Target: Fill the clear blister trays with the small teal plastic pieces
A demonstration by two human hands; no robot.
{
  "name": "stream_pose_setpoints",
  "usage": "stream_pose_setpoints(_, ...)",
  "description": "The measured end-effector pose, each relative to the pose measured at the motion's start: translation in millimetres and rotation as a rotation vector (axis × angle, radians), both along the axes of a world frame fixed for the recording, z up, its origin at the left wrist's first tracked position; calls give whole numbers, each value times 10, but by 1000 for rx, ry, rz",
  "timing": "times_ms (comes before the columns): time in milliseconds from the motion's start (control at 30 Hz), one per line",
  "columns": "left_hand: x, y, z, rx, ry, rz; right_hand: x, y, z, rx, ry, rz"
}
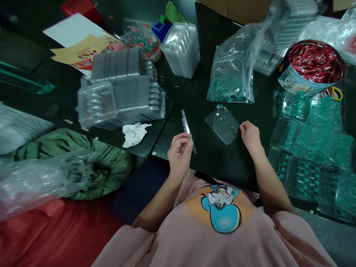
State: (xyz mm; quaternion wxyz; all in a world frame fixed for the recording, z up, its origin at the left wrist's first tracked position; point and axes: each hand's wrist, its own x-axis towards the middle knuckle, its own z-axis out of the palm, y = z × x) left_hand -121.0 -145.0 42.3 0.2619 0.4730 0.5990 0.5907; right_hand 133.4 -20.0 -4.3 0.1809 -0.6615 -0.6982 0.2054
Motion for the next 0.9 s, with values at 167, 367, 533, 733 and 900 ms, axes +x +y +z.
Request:
stream_pose_setpoints(167,126,13,-3,6,-56,-40,363,-276,-2,87,-40,-121)
stream_pose_setpoints(367,290,28,87,-49,-34,-147,-103,-569,434,120,414,108)
stream_pose_setpoints(533,281,13,129,-103,-5,-195,-625,-653,725,-152,885,398)
stream_pose_setpoints(733,234,-3,104,-112,58,-282,-645,-638,726,-135,815,450)
stream_pose_setpoints(900,196,30,130,-111,128,-355,-614,-662,785,-89,729,469)
